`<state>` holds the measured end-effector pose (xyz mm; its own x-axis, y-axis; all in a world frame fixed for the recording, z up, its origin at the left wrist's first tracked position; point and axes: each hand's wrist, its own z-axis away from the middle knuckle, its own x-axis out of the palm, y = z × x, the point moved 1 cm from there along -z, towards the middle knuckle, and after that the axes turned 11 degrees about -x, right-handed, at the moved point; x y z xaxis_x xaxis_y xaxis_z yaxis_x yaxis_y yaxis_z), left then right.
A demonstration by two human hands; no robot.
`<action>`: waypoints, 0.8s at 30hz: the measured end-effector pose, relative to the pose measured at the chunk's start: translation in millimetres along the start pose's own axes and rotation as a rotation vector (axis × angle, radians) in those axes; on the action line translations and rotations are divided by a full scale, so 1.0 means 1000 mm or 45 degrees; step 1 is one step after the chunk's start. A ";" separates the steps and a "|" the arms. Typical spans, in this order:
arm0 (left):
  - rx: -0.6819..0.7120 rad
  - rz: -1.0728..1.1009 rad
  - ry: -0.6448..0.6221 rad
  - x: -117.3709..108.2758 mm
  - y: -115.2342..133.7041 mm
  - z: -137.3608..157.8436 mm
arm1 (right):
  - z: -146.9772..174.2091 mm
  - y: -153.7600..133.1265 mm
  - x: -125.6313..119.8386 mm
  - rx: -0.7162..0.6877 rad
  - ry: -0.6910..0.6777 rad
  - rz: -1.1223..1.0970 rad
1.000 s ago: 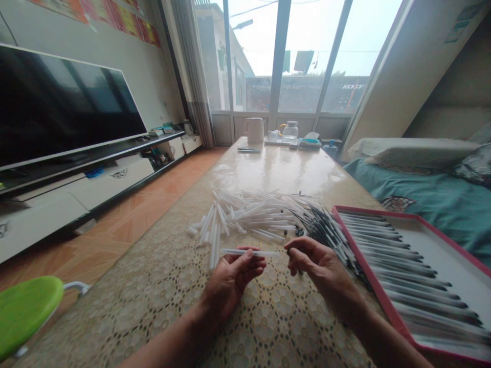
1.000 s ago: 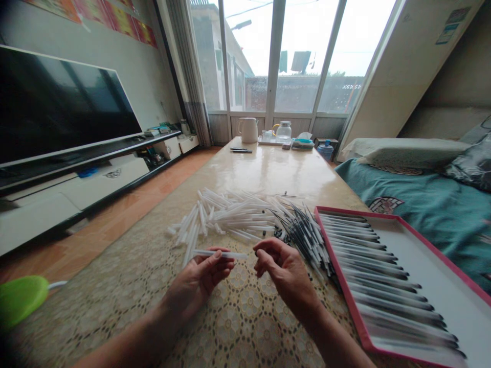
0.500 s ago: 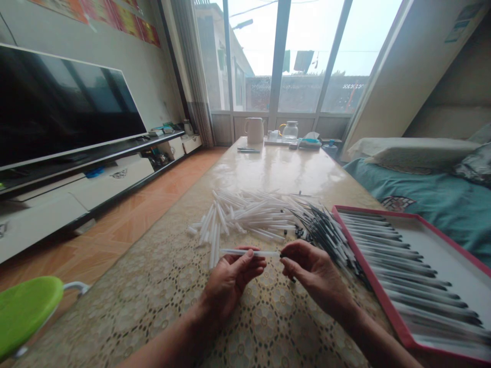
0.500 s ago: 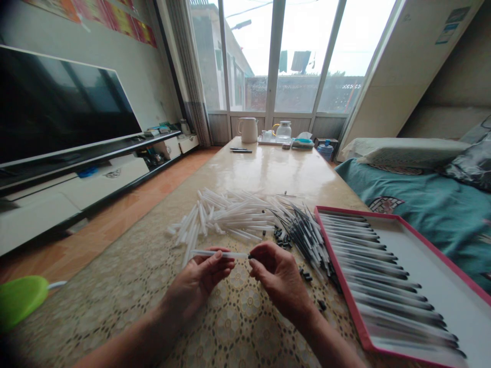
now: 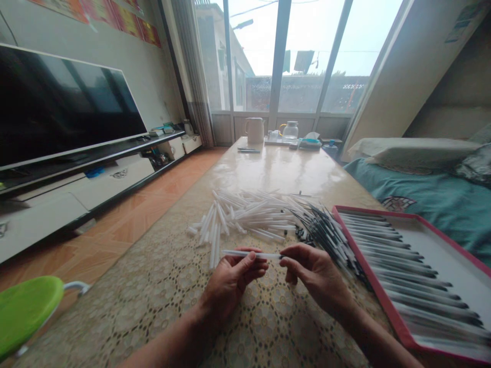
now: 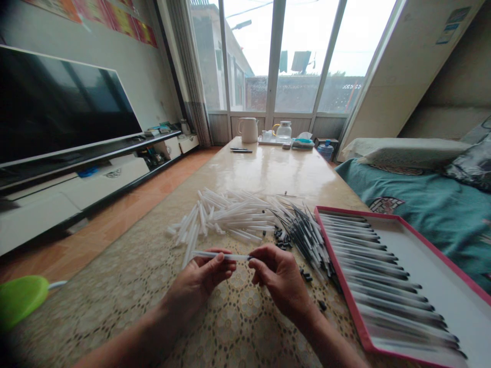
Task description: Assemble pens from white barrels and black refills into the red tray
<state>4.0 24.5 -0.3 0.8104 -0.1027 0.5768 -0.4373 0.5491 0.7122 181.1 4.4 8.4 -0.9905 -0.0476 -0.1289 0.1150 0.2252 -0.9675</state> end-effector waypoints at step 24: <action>0.041 -0.122 -0.075 -0.004 -0.001 -0.001 | 0.003 0.001 -0.001 -0.161 -0.247 0.402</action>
<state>2.2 25.1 -3.8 0.8251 -0.2031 0.5272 -0.3716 0.5078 0.7772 182.8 1.5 6.8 -0.8739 -0.1371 -0.4664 0.3897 0.3760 -0.8407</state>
